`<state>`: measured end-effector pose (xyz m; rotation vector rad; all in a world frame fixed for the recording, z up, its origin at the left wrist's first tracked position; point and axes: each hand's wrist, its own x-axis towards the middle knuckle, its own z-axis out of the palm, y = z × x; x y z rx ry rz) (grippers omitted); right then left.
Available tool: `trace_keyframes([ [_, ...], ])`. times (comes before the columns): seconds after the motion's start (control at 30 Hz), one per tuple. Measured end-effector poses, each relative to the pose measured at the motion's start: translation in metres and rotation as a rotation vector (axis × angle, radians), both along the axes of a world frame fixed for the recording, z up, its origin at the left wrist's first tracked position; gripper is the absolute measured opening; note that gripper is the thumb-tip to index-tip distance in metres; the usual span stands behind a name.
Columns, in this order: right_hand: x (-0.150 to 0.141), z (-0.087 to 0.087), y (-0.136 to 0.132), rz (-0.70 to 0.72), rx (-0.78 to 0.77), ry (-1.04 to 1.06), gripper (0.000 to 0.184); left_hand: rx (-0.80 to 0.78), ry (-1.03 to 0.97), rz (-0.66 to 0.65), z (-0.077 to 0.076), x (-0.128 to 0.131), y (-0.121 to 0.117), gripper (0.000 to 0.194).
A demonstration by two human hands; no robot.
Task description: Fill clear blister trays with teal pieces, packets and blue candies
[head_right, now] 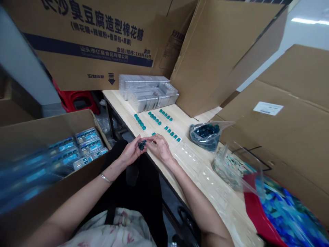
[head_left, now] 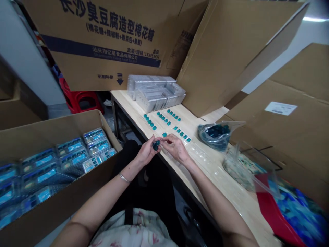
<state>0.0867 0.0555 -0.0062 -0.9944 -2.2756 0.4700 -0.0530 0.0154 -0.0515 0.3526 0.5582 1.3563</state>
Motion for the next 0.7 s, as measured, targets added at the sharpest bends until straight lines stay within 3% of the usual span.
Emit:
trace_keyframes([
  [0.1, -0.004, -0.001, -0.008, -0.017, -0.184, 0.136, 0.015, 0.039, 0.01, -0.019, 0.008, 0.006, -0.002, 0.034],
  [0.23, 0.0, -0.004, -0.002, -0.076, -0.513, 0.47, 0.017, 0.094, 0.12, 0.001, 0.014, 0.009, -0.008, 0.03],
  [0.33, 0.006, -0.005, 0.001, -0.105, -0.649, 0.646, 0.023, 0.171, 0.326, 0.023, 0.011, 0.01, -0.01, 0.038],
  [0.43, 0.008, -0.006, -0.002, -0.116, -0.702, 0.7, 0.026, 0.272, 0.624, 0.152, 0.005, 0.012, -0.008, 0.037],
  [0.53, 0.011, -0.006, -0.007, -0.094, -0.583, 0.586, 0.028, 0.333, 0.871, 0.267, 0.003, 0.013, -0.004, 0.03],
  [0.7, 0.02, -0.001, -0.013, 0.018, 0.067, 0.137, 0.024, 0.427, 1.08, 0.305, 0.009, 0.011, -0.002, 0.026],
])
